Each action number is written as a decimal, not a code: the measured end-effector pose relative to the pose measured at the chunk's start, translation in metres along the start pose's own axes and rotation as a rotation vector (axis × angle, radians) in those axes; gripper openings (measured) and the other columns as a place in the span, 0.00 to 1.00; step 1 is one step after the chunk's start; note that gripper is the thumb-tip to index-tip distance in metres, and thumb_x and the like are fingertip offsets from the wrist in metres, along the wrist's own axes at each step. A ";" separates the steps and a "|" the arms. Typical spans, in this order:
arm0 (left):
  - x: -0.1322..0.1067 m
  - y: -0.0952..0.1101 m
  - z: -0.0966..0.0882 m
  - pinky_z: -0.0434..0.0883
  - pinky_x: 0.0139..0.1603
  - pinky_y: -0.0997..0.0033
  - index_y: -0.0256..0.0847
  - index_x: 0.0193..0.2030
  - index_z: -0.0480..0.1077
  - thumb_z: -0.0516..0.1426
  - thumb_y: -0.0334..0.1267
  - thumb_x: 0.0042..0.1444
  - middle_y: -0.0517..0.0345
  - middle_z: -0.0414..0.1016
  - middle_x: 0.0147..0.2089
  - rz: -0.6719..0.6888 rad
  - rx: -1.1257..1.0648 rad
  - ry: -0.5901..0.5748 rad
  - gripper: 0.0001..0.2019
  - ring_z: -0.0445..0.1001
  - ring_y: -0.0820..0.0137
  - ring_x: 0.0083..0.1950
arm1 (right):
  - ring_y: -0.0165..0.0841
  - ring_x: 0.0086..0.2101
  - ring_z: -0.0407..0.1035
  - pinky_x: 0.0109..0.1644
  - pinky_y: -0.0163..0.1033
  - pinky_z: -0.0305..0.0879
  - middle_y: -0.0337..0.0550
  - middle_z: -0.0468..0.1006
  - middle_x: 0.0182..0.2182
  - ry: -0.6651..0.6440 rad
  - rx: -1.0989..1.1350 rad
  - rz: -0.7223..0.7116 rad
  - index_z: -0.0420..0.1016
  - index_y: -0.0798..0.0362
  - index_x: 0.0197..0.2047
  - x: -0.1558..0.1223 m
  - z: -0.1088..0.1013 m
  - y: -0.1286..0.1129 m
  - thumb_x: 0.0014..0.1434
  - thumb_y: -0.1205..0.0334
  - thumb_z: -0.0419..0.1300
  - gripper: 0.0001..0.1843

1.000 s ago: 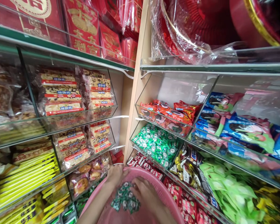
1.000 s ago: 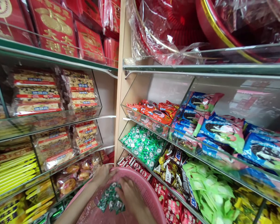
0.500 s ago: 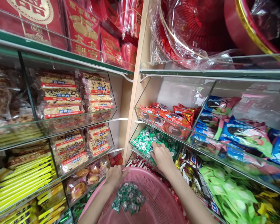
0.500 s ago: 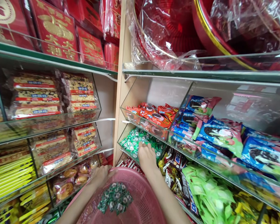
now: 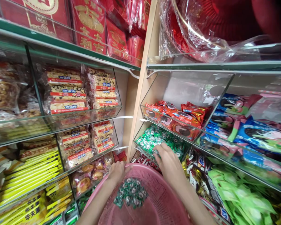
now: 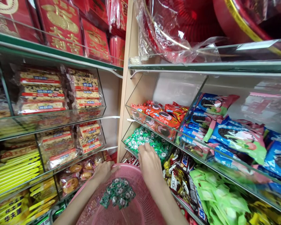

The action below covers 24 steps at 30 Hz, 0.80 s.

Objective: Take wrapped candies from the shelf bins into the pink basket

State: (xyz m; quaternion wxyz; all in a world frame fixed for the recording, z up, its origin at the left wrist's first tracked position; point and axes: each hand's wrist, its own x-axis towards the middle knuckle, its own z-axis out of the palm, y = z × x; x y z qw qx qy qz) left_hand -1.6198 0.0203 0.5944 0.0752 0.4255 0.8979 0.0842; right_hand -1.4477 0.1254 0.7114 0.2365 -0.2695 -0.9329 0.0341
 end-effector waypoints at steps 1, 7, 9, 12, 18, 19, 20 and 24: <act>0.000 0.000 0.000 0.65 0.44 0.64 0.39 0.40 0.71 0.39 0.57 0.58 0.45 0.75 0.41 0.000 0.002 0.005 0.28 0.73 0.57 0.46 | 0.35 0.38 0.64 0.40 0.37 0.57 0.44 0.69 0.37 0.004 0.108 -0.031 0.69 0.51 0.39 -0.005 0.003 -0.005 0.59 0.67 0.48 0.09; 0.001 0.002 -0.001 0.66 0.44 0.63 0.38 0.42 0.70 0.41 0.57 0.58 0.43 0.75 0.41 -0.004 0.010 0.017 0.27 0.72 0.56 0.47 | 0.29 0.26 0.62 0.31 0.33 0.55 0.35 0.69 0.22 -0.344 0.678 -0.019 0.70 0.53 0.26 -0.026 0.091 -0.009 0.49 0.70 0.55 0.04; 0.001 0.003 -0.001 0.66 0.44 0.61 0.38 0.41 0.71 0.39 0.57 0.58 0.43 0.75 0.41 0.006 0.013 0.015 0.28 0.73 0.56 0.46 | 0.28 0.23 0.60 0.28 0.32 0.53 0.33 0.66 0.19 -0.406 0.742 0.087 0.69 0.54 0.26 -0.029 0.128 -0.002 0.46 0.70 0.57 0.03; 0.002 0.003 0.000 0.66 0.44 0.60 0.39 0.39 0.71 0.38 0.58 0.58 0.43 0.75 0.40 0.001 0.014 0.013 0.29 0.73 0.56 0.45 | 0.32 0.27 0.64 0.30 0.34 0.56 0.36 0.69 0.23 -0.397 0.675 0.176 0.70 0.54 0.35 -0.034 0.157 0.007 0.46 0.70 0.57 0.09; 0.001 0.003 -0.002 0.66 0.44 0.62 0.38 0.39 0.71 0.38 0.59 0.58 0.43 0.75 0.40 -0.005 0.013 -0.003 0.29 0.73 0.56 0.45 | 0.43 0.42 0.68 0.42 0.41 0.58 0.52 0.75 0.40 -0.383 0.233 0.178 0.69 0.55 0.48 -0.044 0.137 -0.003 0.58 0.64 0.50 0.16; 0.001 0.003 -0.002 0.66 0.44 0.62 0.38 0.39 0.71 0.38 0.58 0.58 0.44 0.75 0.41 -0.001 0.019 -0.003 0.29 0.73 0.56 0.45 | 0.43 0.43 0.68 0.43 0.41 0.58 0.53 0.75 0.42 -0.387 0.205 0.157 0.68 0.55 0.49 -0.045 0.130 -0.007 0.59 0.63 0.49 0.16; 0.001 0.003 -0.003 0.66 0.43 0.62 0.38 0.39 0.71 0.39 0.58 0.58 0.44 0.75 0.41 0.003 0.025 -0.001 0.29 0.73 0.56 0.45 | 0.42 0.44 0.68 0.43 0.40 0.59 0.52 0.75 0.43 -0.387 0.186 0.132 0.69 0.55 0.49 -0.045 0.122 -0.012 0.60 0.63 0.48 0.16; 0.002 0.003 -0.001 0.66 0.43 0.62 0.38 0.40 0.71 0.39 0.57 0.59 0.45 0.75 0.41 -0.008 0.028 0.018 0.27 0.73 0.56 0.45 | 0.37 0.40 0.69 0.41 0.36 0.59 0.45 0.76 0.40 -0.330 0.209 0.036 0.71 0.52 0.43 -0.035 0.074 -0.024 0.61 0.62 0.46 0.14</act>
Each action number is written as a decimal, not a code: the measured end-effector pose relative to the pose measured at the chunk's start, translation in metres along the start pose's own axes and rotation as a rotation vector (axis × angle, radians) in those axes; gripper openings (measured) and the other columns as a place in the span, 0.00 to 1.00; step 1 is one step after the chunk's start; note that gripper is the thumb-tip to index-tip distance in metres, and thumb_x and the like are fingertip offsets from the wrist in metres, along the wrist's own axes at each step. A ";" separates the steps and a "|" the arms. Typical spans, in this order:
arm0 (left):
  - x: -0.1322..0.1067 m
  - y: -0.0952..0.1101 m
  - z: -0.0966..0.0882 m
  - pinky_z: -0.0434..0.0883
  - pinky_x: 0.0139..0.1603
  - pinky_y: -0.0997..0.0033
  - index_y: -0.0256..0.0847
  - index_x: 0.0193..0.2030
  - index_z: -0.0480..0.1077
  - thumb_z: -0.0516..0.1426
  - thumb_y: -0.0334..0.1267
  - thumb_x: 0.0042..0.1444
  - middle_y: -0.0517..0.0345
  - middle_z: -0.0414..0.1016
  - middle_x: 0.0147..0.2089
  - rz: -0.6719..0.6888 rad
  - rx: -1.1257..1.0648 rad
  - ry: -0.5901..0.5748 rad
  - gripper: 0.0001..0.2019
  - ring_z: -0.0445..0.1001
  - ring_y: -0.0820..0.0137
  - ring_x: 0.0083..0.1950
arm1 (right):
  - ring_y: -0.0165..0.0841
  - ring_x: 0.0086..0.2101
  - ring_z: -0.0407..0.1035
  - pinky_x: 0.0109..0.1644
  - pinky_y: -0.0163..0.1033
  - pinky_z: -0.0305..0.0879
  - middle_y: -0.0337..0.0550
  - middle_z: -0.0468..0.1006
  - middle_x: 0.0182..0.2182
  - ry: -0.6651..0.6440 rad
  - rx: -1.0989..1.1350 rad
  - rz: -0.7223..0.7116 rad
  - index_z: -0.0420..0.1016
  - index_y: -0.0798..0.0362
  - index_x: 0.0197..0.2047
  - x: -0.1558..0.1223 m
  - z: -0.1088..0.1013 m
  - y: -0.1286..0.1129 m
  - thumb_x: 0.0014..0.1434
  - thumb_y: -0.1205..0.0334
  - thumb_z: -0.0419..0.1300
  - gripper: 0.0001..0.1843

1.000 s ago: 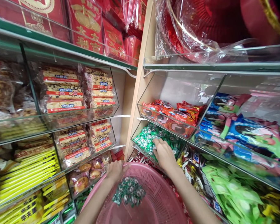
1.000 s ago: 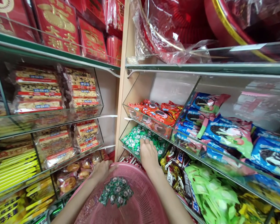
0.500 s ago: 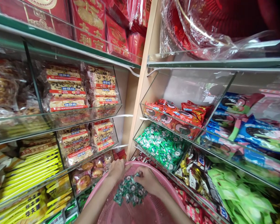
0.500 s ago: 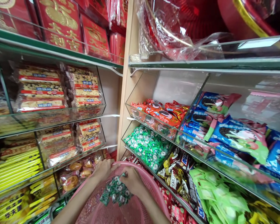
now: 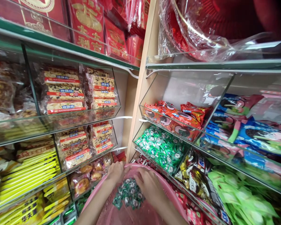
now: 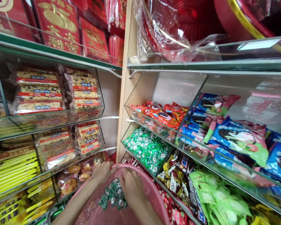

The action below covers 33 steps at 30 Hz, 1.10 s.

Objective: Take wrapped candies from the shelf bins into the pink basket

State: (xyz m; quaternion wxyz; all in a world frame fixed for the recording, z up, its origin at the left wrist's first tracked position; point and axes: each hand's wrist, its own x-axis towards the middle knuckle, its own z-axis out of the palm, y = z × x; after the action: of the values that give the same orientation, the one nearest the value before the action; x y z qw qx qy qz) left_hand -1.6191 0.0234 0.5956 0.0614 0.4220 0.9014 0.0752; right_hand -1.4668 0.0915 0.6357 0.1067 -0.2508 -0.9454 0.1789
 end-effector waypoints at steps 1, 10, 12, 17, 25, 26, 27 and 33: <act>0.001 -0.001 0.001 0.66 0.43 0.62 0.38 0.40 0.71 0.40 0.57 0.59 0.45 0.75 0.41 0.000 -0.003 0.007 0.27 0.73 0.56 0.46 | 0.35 0.39 0.69 0.40 0.35 0.59 0.43 0.76 0.38 0.033 0.017 -0.028 0.71 0.51 0.41 0.000 -0.015 -0.003 0.61 0.62 0.45 0.14; 0.003 -0.008 0.002 0.66 0.43 0.65 0.39 0.41 0.70 0.41 0.56 0.59 0.44 0.75 0.41 0.008 0.003 0.025 0.26 0.73 0.59 0.46 | 0.40 0.45 0.64 0.44 0.39 0.58 0.50 0.73 0.41 0.309 -0.315 0.114 0.69 0.55 0.46 0.040 -0.086 0.010 0.58 0.64 0.53 0.12; 0.001 -0.008 0.000 0.66 0.43 0.64 0.39 0.40 0.70 0.40 0.55 0.59 0.44 0.76 0.40 0.001 -0.002 0.026 0.26 0.73 0.58 0.45 | 0.41 0.46 0.63 0.44 0.40 0.58 0.50 0.73 0.42 0.274 -0.365 0.135 0.68 0.55 0.48 0.045 -0.080 0.012 0.56 0.65 0.55 0.15; -0.001 -0.007 0.000 0.66 0.44 0.63 0.39 0.42 0.70 0.41 0.56 0.59 0.46 0.75 0.41 -0.008 0.003 0.038 0.25 0.73 0.57 0.46 | 0.41 0.47 0.63 0.46 0.40 0.58 0.49 0.71 0.44 0.304 -0.382 0.114 0.66 0.54 0.51 0.047 -0.071 0.018 0.56 0.71 0.52 0.19; -0.003 -0.007 0.002 0.66 0.43 0.64 0.39 0.40 0.70 0.40 0.56 0.59 0.45 0.75 0.40 -0.017 0.003 0.041 0.27 0.73 0.58 0.45 | 0.33 0.36 0.66 0.39 0.35 0.58 0.43 0.70 0.38 0.381 0.012 -0.079 0.71 0.51 0.41 0.028 -0.073 -0.001 0.58 0.69 0.50 0.11; -0.003 -0.007 0.002 0.66 0.44 0.64 0.39 0.41 0.70 0.40 0.56 0.59 0.45 0.75 0.41 -0.011 0.007 0.036 0.26 0.73 0.59 0.46 | 0.32 0.36 0.66 0.39 0.34 0.58 0.42 0.71 0.36 0.355 0.097 -0.146 0.71 0.50 0.40 0.025 -0.067 -0.006 0.58 0.69 0.51 0.10; -0.003 -0.007 0.003 0.65 0.44 0.64 0.38 0.42 0.70 0.41 0.55 0.59 0.45 0.75 0.41 -0.006 0.012 0.032 0.26 0.73 0.59 0.46 | 0.31 0.36 0.66 0.39 0.34 0.58 0.40 0.71 0.35 0.312 0.178 -0.202 0.72 0.49 0.38 0.022 -0.058 -0.010 0.57 0.69 0.52 0.10; -0.008 -0.010 0.005 0.66 0.43 0.64 0.39 0.40 0.70 0.41 0.55 0.59 0.46 0.76 0.40 -0.006 0.004 0.042 0.25 0.73 0.58 0.45 | 0.33 0.35 0.66 0.38 0.34 0.57 0.38 0.73 0.30 0.071 0.402 -0.129 0.72 0.52 0.31 0.013 0.028 0.010 0.50 0.72 0.55 0.07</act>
State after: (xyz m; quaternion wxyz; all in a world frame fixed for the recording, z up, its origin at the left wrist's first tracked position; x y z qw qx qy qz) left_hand -1.6202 0.0114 0.5889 0.0418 0.4177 0.9039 0.0820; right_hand -1.4816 0.0985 0.6076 0.1988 -0.1697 -0.9004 0.3479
